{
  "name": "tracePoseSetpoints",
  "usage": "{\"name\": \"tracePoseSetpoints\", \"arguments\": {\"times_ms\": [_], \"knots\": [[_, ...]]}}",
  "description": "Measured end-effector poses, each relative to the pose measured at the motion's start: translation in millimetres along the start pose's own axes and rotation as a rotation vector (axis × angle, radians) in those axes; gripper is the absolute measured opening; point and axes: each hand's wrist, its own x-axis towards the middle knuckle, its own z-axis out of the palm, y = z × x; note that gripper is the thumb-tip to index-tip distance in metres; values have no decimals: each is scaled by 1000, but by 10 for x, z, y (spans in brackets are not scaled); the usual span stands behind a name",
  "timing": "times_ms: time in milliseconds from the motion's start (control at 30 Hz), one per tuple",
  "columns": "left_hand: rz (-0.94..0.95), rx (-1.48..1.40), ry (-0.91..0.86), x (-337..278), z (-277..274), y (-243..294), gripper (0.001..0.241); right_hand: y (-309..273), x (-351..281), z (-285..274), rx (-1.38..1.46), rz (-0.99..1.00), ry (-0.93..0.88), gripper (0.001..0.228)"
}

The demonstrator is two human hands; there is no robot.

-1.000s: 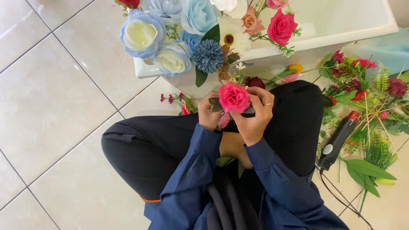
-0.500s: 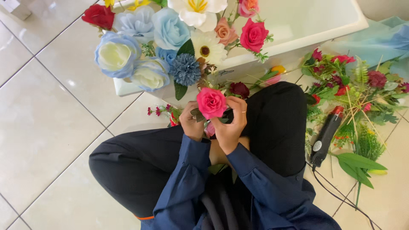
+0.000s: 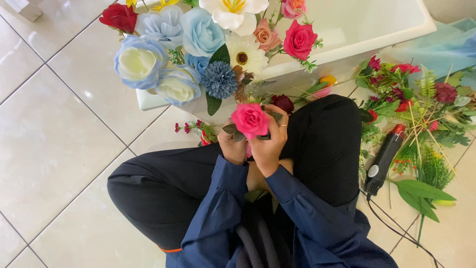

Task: The person sits on the floor and assembles artificial flowers, using a heat tool to shape or secure petals on a rose and small blossoms before placing the stem in a container.

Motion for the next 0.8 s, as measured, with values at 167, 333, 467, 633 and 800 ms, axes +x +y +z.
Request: {"name": "tracePoseSetpoints", "arguments": {"times_ms": [167, 333, 467, 633, 800], "knots": [[20, 147, 17, -17, -28, -6, 20, -5, 48, 30, 44, 17, -48, 40], [73, 120, 1, -332, -109, -692, 18, -58, 162, 0, 85, 125, -139, 40], [-27, 64, 17, -200, -57, -393, 25, -138, 227, -25, 79, 117, -178, 35], [-20, 34, 1, -34, -38, -126, 29, -28, 97, 37, 213, 152, -198, 28], [14, 39, -61, -32, -78, -170, 22, 326, -24, 60, 357, 298, -239, 33]]}}
